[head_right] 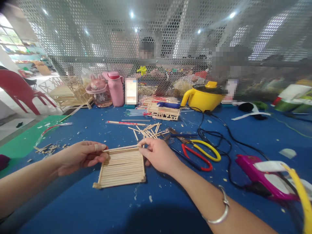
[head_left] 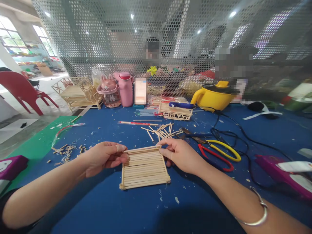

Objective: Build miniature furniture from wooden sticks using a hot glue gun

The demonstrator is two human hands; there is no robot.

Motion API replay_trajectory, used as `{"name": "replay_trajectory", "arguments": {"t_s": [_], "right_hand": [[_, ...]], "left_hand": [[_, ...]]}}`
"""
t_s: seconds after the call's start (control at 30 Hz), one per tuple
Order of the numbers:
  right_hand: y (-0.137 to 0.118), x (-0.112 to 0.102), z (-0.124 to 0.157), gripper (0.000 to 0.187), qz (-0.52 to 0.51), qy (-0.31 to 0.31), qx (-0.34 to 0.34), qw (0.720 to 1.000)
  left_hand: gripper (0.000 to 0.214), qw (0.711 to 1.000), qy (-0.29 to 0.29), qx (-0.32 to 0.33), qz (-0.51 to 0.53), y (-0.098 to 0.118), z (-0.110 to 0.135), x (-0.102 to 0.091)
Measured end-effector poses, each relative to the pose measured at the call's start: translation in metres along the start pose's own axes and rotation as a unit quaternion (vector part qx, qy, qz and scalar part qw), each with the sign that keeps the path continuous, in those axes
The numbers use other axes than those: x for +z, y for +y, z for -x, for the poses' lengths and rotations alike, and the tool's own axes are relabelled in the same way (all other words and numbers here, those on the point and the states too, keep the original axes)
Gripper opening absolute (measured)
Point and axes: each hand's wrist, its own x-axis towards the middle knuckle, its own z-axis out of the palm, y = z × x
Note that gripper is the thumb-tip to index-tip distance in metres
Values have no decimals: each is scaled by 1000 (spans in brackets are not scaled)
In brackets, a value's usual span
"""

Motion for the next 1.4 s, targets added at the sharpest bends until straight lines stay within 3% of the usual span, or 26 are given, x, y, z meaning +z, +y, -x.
{"name": "replay_trajectory", "arguments": {"t_s": [0.17,0.37,0.47,0.57,0.7,0.97,1.1,1.4], "right_hand": [[9,-1,-4,16,213,60,-94,971],[7,-2,-1,42,288,91,-120,946],[5,1,0,47,329,122,-154,924],[5,6,-2,38,330,135,-200,913],[8,10,-6,28,323,143,-236,905],[5,7,-1,23,315,168,-242,903],[5,9,-3,13,299,151,-252,908],[7,9,-5,13,304,119,-223,918]], "left_hand": [[25,997,-5,50,-63,-8,-10,-3],[38,962,-45,161,-218,-15,-14,-13],[37,929,-1,242,-279,-20,-14,-17],[34,893,65,295,-333,-21,-12,-20],[32,882,78,299,-355,-22,-14,-19],[24,876,86,312,-358,-25,-19,-13],[25,873,92,307,-367,-26,-21,-12],[26,867,90,303,-384,-29,-26,-15]]}}
